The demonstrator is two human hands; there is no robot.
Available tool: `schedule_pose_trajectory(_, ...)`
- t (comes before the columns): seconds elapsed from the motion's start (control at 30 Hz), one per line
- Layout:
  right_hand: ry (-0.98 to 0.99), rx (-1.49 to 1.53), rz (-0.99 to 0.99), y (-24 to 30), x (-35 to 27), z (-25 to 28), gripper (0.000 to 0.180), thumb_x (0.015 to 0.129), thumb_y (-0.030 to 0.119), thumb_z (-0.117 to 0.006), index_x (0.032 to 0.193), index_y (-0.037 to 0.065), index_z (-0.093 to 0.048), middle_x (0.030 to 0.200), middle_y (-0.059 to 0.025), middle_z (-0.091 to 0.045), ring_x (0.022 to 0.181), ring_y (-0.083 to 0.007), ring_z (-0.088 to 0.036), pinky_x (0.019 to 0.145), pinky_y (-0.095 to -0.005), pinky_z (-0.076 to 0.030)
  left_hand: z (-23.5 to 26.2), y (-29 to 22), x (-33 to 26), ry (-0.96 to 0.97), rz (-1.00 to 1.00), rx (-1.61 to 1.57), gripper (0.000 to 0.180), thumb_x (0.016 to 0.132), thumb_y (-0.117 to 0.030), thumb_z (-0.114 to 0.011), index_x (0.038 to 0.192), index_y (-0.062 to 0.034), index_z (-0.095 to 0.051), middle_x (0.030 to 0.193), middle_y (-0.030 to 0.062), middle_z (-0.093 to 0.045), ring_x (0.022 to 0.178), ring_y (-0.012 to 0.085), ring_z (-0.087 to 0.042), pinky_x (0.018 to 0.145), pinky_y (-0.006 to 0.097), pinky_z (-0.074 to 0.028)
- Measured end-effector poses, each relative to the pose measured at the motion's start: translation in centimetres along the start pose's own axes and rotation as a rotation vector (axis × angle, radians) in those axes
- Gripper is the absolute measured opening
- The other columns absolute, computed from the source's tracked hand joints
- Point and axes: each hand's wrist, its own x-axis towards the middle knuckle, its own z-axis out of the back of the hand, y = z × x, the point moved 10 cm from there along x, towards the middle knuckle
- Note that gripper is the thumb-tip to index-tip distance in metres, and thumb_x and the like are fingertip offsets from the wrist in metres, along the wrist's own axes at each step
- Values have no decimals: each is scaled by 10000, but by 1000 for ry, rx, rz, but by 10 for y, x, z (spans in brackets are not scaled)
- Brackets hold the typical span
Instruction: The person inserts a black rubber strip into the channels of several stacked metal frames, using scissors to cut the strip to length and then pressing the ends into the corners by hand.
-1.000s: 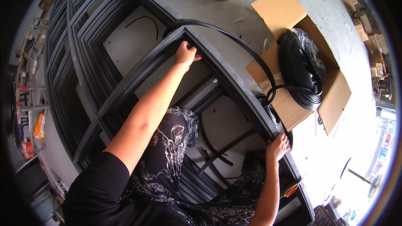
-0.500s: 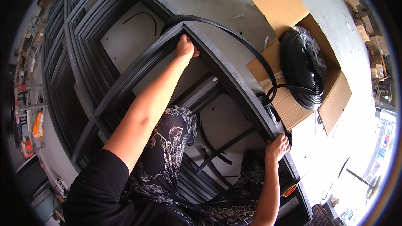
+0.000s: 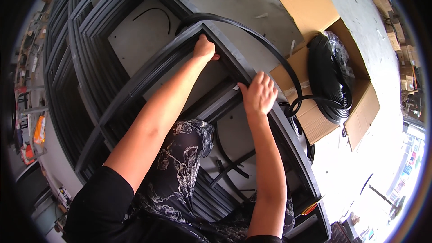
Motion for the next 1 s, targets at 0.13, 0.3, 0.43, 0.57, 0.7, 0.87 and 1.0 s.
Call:
schedule_pose_trajectory(0.13,21,38,-27,23,30,-13,524,746,395,-789,1071,69,-538,1002,-82,-630,994,-261,-621,871,-390,-471,-11,-6,-8,26,-18,6,361,894,19,-339,1245,32,-424,965,241,-659,524,306,-666,406,365,-549)
schedule_pose_trajectory(0.3,24,33,-7,38,27,-19,468,771,383,-767,1048,82,-540,976,-80,-619,990,-262,-611,849,-392,-474,15,5,1,114,-15,-25,268,937,-88,-403,1185,-15,-472,861,192,-611,621,308,-666,493,416,-582)
schedule_pose_trajectory(0.43,-8,-9,1,23,27,-18,478,770,389,-768,1059,82,-544,991,-74,-620,991,-262,-609,859,-391,-469,81,-95,-71,-243,-981,499,186,914,-214,-581,926,-33,-626,863,186,-641,834,377,-628,719,440,-504)
schedule_pose_trajectory(0.57,24,-8,-28,30,30,-17,502,756,401,-779,1066,82,-546,1002,-67,-620,994,-257,-612,882,-391,-471,150,-92,-67,-326,-924,1060,512,890,-540,-590,973,-36,-606,931,164,-661,932,327,-645,755,456,-528)
schedule_pose_trajectory(0.7,88,68,23,56,52,-23,473,765,395,-778,1025,71,-551,974,-84,-635,993,-272,-629,853,-396,-498,152,-48,-32,-40,-534,1168,631,865,-675,-523,896,-59,-658,869,163,-673,836,337,-666,700,463,-536)
schedule_pose_trajectory(0.87,37,64,35,85,78,-33,426,787,368,-759,1002,61,-557,973,-105,-642,968,-277,-634,813,-383,-513,152,-59,-48,-341,-890,1134,592,826,-635,-580,665,-72,-664,648,96,-640,617,305,-645,565,419,-513)
schedule_pose_trajectory(1.0,35,57,39,95,80,-35,428,775,365,-766,1002,67,-559,976,-102,-642,968,-276,-634,815,-387,-511,155,-56,-49,-329,-884,1132,575,827,-628,-585,639,-88,-645,627,86,-624,593,295,-630,541,407,-499)
